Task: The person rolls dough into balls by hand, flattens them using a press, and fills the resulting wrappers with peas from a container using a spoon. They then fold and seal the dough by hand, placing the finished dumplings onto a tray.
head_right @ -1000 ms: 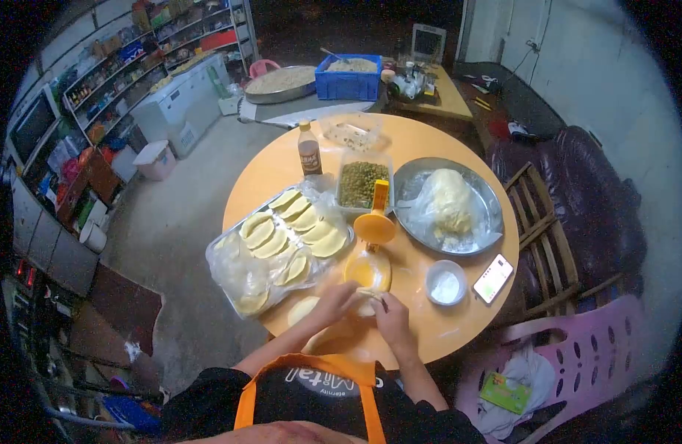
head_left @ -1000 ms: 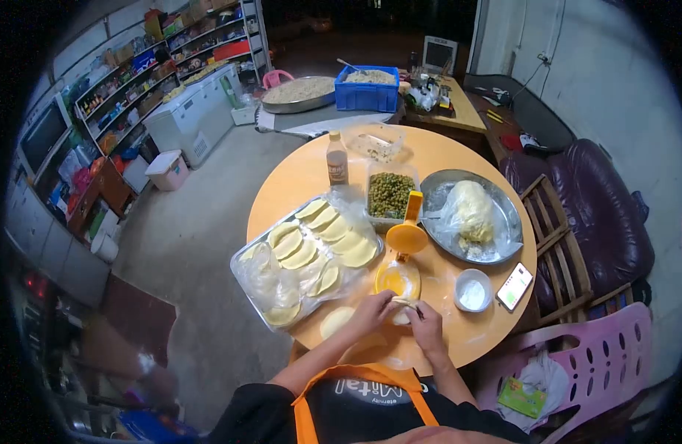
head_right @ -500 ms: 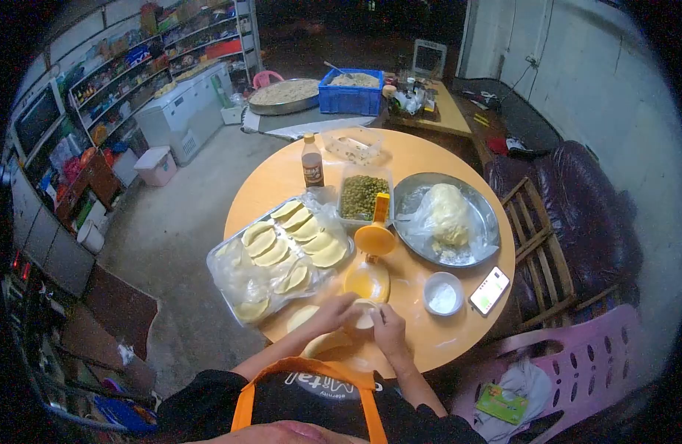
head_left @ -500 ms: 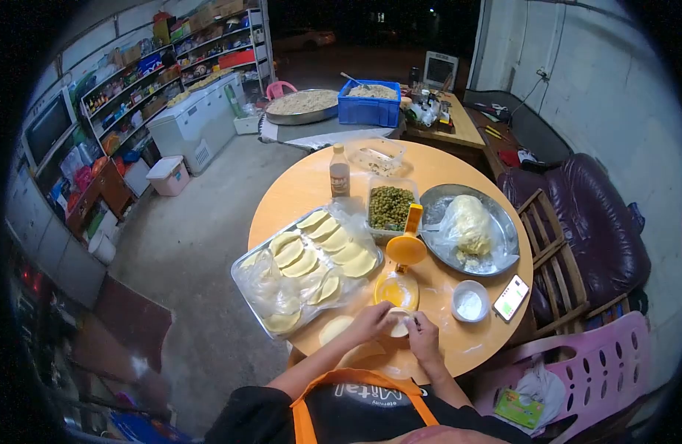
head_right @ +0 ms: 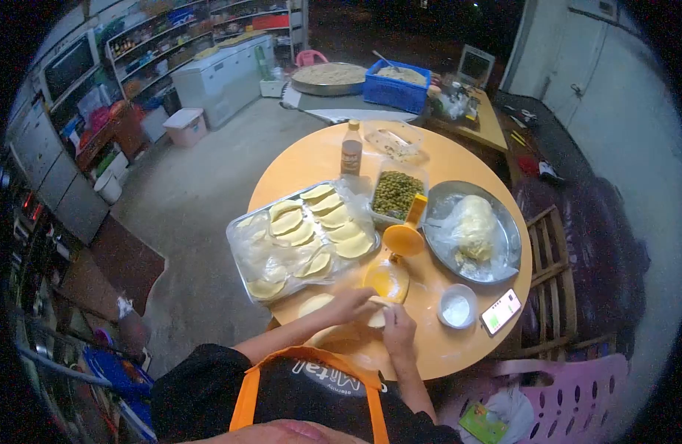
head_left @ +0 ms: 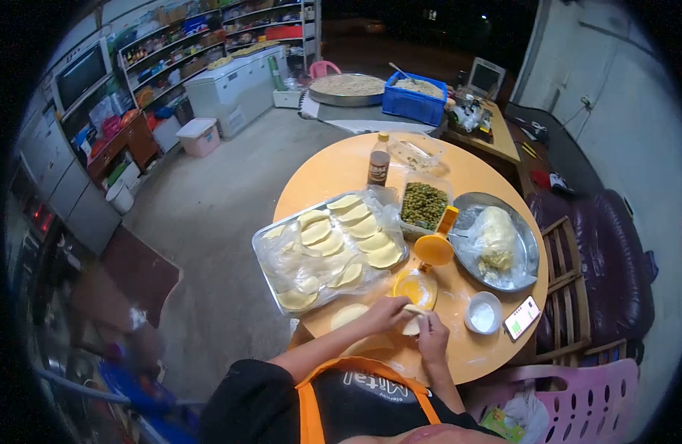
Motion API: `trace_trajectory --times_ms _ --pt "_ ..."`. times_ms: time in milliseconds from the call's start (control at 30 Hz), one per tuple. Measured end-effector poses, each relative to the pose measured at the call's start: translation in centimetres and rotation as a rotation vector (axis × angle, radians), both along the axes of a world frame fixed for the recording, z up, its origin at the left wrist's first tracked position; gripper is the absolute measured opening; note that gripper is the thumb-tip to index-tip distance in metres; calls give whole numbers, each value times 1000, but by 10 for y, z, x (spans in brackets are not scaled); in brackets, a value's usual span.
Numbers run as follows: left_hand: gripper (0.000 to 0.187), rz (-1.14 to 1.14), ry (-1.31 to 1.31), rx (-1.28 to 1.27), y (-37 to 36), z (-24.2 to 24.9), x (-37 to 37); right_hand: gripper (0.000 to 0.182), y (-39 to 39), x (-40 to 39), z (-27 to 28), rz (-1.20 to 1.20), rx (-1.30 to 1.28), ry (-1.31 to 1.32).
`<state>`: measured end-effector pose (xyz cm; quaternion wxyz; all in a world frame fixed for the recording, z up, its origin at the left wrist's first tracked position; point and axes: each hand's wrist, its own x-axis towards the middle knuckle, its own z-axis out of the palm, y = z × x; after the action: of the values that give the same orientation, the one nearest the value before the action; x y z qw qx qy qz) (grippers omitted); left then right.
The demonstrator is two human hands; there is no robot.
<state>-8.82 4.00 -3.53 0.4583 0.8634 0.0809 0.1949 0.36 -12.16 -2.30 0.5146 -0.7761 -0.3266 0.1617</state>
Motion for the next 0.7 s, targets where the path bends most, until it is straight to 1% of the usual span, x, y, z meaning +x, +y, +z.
trace_trajectory --times_ms 33,133,167,233,267,300,333,367,400,467,533,600,667,700 --pt "19 1 -51 -106 0 5 0 19 2 -1 -1 -65 10 180" --pt "19 -16 106 -199 -1 6 -1 19 8 -5 3 82 188 -375" --pt "18 -6 67 -132 -3 4 -1 19 4 -4 0 102 61 -342" --pt "16 11 -5 3 -6 -3 -1 19 1 0 -2 49 21 -187" --pt "16 0 -38 -35 -5 -8 2 19 0 1 -3 18 0 -109" --pt "16 -13 -67 -74 -3 -12 4 15 2 0 -5 -43 15 -13" --pt "16 -28 -93 -117 -2 -17 4 13 4 -3 -4 -2 89 -171" --pt "16 -73 99 -79 2 -3 -2 12 10 -7 4 39 155 -325" --pt "16 -47 66 -29 3 -7 -1 12 12 -10 8 83 214 -476" --pt "16 -7 16 57 -2 -22 -2 14 2 -3 -9 90 -42 -403" --pt "16 44 56 -143 -8 2 -6 14 1 -3 -8 -18 -115 -190" --pt "17 21 40 -66 -7 5 -9 13 7 -9 0 4 94 -219" --pt "16 18 -32 131 -5 -11 -9 14 9 -6 0 115 104 -502" --pt "17 35 60 43 -6 -2 -9 15 6 -5 3 92 26 -412"
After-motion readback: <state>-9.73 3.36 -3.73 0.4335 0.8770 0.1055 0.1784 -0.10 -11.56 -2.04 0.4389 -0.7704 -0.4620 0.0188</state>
